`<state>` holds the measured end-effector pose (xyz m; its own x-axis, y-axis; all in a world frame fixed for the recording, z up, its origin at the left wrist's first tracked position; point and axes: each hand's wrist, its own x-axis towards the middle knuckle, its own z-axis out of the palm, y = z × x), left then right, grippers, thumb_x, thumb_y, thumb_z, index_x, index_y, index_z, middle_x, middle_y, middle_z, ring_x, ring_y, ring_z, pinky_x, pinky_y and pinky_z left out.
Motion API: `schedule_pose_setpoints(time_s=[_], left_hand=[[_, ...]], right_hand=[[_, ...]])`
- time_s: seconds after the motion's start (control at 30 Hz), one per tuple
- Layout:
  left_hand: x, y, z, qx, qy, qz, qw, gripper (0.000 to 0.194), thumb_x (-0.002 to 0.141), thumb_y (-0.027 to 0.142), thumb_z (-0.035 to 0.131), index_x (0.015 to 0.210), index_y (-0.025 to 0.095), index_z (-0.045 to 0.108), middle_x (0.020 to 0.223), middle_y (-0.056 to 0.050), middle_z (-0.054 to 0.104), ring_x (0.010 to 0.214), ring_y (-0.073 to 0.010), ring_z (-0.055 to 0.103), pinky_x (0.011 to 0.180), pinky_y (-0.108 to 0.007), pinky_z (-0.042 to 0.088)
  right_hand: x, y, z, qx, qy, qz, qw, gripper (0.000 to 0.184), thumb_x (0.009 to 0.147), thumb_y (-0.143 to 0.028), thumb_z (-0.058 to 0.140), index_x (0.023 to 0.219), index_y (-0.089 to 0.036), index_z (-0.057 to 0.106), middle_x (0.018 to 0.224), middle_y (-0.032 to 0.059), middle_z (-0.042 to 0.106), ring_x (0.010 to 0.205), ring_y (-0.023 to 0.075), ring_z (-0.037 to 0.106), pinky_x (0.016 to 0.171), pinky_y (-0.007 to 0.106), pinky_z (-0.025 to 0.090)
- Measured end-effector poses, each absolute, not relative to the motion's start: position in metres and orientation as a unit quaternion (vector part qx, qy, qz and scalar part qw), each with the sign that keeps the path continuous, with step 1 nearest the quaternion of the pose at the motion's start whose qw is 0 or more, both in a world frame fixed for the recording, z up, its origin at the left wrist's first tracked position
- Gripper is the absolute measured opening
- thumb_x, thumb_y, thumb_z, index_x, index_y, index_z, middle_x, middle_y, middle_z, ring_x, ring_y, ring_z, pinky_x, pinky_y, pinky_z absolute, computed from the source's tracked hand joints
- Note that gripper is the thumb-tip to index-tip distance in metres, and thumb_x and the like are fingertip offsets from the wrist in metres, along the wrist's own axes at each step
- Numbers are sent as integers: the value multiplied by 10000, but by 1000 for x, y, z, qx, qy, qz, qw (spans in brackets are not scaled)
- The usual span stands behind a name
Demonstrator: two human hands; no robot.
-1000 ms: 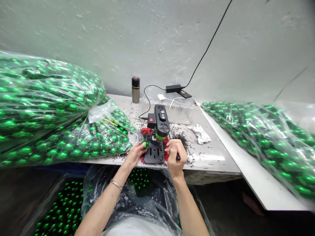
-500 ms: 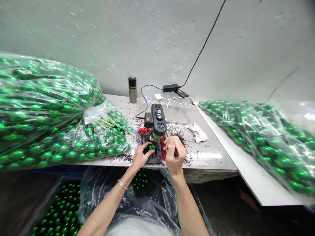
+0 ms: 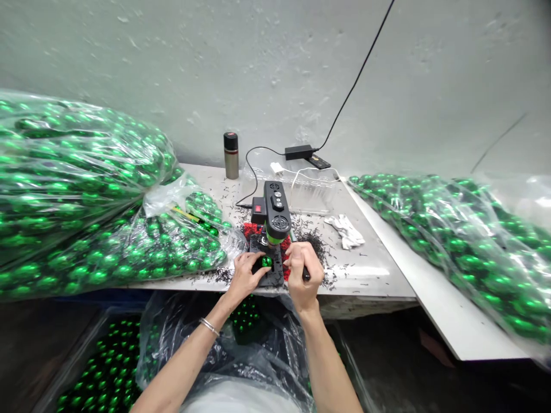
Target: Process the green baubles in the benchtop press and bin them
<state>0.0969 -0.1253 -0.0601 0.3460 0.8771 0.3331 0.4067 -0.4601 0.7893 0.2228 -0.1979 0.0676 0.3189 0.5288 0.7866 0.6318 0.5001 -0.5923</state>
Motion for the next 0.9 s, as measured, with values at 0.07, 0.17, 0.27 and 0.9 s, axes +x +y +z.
schedule_pose_setpoints(time_s=[0.07, 0.17, 0.27, 0.9], left_hand=[[99, -123, -59, 755, 430, 390, 305, 312, 823, 364, 724, 1110, 244, 706, 1073, -85, 731, 1079, -286, 623, 1042, -490, 396], [102, -120, -59, 750, 426, 398, 312, 295, 815, 364, 734, 1086, 247, 720, 1071, -86, 732, 1077, -289, 623, 1033, -480, 403], [103, -119, -58, 752, 418, 398, 319, 285, 808, 351, 744, 1072, 245, 729, 1079, -92, 735, 1074, -294, 628, 1018, -473, 413], [102, -121, -58, 758, 418, 389, 315, 276, 830, 337, 721, 1092, 249, 726, 1086, -90, 732, 1079, -292, 618, 1007, -469, 418]], right_hand=[[223, -199, 66, -501, -581, -37, 640, 301, 962, -147, 427, 678, -208, 502, 729, 10, 562, 683, 130, 559, 627, 277, 450], [223, -200, 63, -502, -583, -33, 638, 287, 958, -145, 426, 693, -207, 515, 740, 15, 568, 691, 136, 569, 625, 280, 457], [224, -201, 53, -494, -596, -43, 631, 263, 949, -116, 426, 722, -204, 524, 757, 14, 572, 702, 128, 575, 633, 271, 463], [226, -191, -11, -451, -608, -111, 643, 296, 1001, -247, 325, 744, -229, 471, 752, -1, 562, 673, 149, 617, 807, 421, 544]])
